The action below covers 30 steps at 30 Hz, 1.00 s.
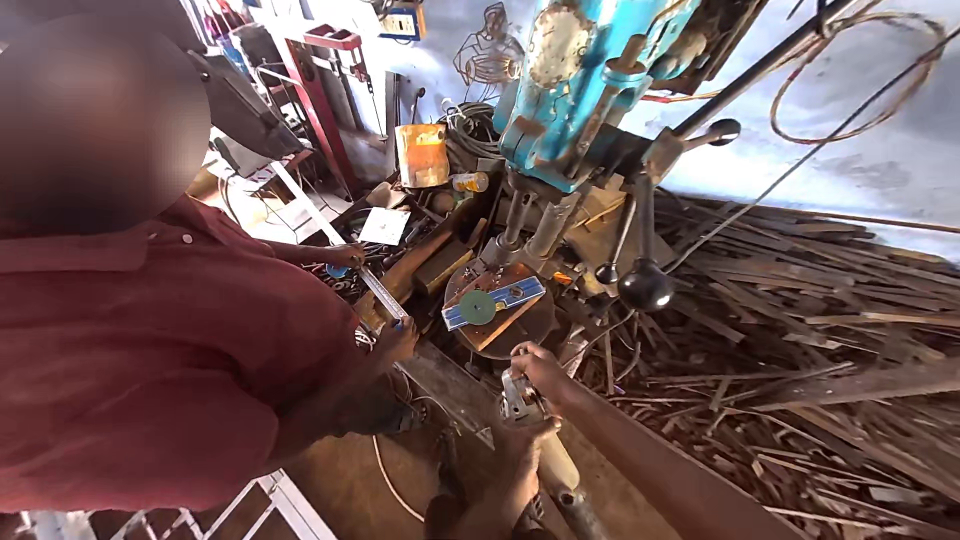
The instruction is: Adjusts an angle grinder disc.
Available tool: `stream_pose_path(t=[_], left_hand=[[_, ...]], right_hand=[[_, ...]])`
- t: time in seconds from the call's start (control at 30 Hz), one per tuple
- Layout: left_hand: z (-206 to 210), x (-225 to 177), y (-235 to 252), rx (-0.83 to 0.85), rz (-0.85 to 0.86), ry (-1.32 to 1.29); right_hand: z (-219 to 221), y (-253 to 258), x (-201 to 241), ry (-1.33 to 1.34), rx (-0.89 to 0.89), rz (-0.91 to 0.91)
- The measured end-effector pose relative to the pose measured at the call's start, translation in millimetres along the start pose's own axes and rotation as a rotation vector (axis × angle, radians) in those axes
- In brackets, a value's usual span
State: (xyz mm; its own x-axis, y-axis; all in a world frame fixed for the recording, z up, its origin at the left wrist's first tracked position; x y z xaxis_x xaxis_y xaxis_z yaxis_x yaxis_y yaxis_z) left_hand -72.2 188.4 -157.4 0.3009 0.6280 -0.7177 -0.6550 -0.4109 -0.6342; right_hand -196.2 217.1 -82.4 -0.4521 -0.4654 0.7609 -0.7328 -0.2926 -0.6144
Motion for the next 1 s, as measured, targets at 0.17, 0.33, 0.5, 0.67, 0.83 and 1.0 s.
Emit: stream_pose_path(t=[0.17, 0.33, 0.5, 0.67, 0.83, 1.0], left_hand=[[20, 9, -77, 0.068, -0.183, 0.072], [1, 60, -96, 0.202, -0.489, 0.224], [-17, 80, -86, 0.161, -0.576, 0.166], [-16, 81, -87, 0.217, -0.532, 0.074], [3, 54, -78, 0.556, -0.177, -0.074], [17, 38, -75, 0.827, -0.165, -0.234]], right_hand=[[5, -14, -48, -0.36, 0.233, 0.144], [-10, -63, -76, -0.147, 0.138, 0.269], [-9, -42, -124, -0.072, 0.143, -0.1], [-17, -52, -128, -0.161, 0.261, -0.524], [-53, -134, -45, -0.068, 0.269, -1.201], [-111, -169, -15, -0.046, 0.036, -0.987]])
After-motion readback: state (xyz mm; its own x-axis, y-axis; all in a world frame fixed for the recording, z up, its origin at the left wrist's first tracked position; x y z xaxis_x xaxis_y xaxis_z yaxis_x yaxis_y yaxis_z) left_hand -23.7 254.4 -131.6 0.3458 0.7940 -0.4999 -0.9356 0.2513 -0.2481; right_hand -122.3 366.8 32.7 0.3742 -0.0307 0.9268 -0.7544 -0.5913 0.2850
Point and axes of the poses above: each hand's wrist, its own y-axis towards the middle knuckle, its own z-axis out of the palm, x = y × z, the point moved 6 cm from there along y, towards the middle knuckle, and after that the axes turned 1 degree about -x, right-handed, at the moved point
